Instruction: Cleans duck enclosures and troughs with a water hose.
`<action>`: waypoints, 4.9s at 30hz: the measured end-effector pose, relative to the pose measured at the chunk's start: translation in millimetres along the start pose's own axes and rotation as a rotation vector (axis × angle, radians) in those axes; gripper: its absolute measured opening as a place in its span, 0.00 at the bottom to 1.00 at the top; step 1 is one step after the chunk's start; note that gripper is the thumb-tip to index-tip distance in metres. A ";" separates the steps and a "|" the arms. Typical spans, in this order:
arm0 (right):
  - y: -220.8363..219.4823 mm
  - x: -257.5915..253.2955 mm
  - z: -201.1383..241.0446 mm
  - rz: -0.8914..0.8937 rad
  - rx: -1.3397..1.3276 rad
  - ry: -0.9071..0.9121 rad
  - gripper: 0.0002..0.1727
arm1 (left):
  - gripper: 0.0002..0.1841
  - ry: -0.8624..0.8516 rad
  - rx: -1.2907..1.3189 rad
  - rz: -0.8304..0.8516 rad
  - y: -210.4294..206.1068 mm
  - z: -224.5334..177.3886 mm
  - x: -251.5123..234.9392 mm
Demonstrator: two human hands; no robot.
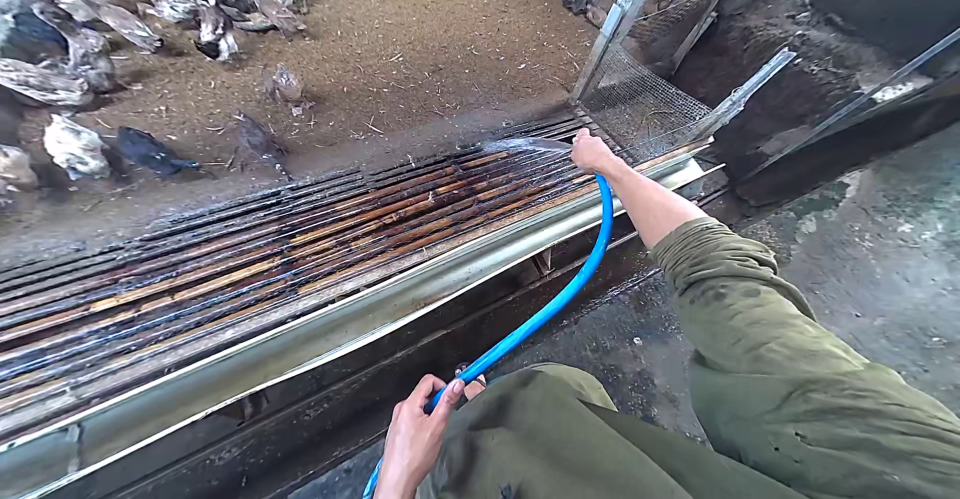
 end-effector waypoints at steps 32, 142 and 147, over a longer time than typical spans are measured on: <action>38.6 9.6 -55.7 -0.010 0.100 -0.178 0.34 | 0.25 -0.056 -0.010 0.044 -21.7 -25.0 -16.0; 42.7 15.4 -254.4 -0.094 -0.188 0.056 0.22 | 0.33 0.130 -0.087 -0.252 -298.2 -94.0 148.0; -36.5 31.8 -388.0 -0.019 -0.797 -0.043 0.24 | 0.33 0.352 -0.124 -0.192 -362.3 -79.6 190.8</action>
Point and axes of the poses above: each hand's wrist, its own x-axis away from the middle knuckle, its own y-axis out of the back of the hand, z = x × y, the point moved 6 cm from there along -x, towards the middle knuckle, and after that the axes turned 4 degrees about z, right-handed, at the moved point
